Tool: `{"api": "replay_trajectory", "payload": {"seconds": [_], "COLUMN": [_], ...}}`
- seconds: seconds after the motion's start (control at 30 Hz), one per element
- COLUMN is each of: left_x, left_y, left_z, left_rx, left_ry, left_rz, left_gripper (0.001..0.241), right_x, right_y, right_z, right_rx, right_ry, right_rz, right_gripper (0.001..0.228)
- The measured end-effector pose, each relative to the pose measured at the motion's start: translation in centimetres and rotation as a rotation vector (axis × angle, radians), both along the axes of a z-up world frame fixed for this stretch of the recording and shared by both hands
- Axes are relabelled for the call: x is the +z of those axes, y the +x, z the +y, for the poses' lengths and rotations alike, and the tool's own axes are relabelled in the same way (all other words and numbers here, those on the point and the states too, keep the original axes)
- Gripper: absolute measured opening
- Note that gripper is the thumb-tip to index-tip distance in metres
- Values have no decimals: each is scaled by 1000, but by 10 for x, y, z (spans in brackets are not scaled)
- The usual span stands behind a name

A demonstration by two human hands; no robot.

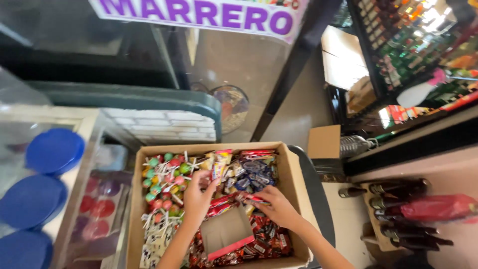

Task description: Taking various candies and lollipops from a bulk shipping box and organizing them into jars and display trays on a store checkout counter.

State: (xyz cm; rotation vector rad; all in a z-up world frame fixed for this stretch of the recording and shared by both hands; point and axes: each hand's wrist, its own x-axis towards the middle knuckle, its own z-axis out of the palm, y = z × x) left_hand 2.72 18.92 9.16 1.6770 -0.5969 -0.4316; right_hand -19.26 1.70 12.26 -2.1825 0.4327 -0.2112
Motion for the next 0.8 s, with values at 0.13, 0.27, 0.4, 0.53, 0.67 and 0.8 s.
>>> {"api": "replay_trajectory", "payload": {"seconds": [0.13,0.27,0.4,0.53,0.67,0.8], "left_x": [-4,3,0,-11,-7,-16], "left_y": [4,-2,-10,-22,-37,-54], "left_z": [46,77,97,109,106,95], "left_rx": [130,205,252,276,258,193], "left_ry": [-104,-53,-78,-94,-111,-71], "left_rz": [21,40,87,134,233,259], "left_gripper": [30,33,35,34,33,34], "right_x": [1,-19,-50,-81,-94,-77], "right_y": [31,57,71,70,67,66], "right_z": [29,57,73,78,80,81], "right_rx": [260,447,461,426,354,327], "right_ry": [-241,-451,-531,-525,-491,-490], "right_rz": [2,32,-52,-78,-121,-108], "right_gripper": [31,29,29,30,28,29]}}
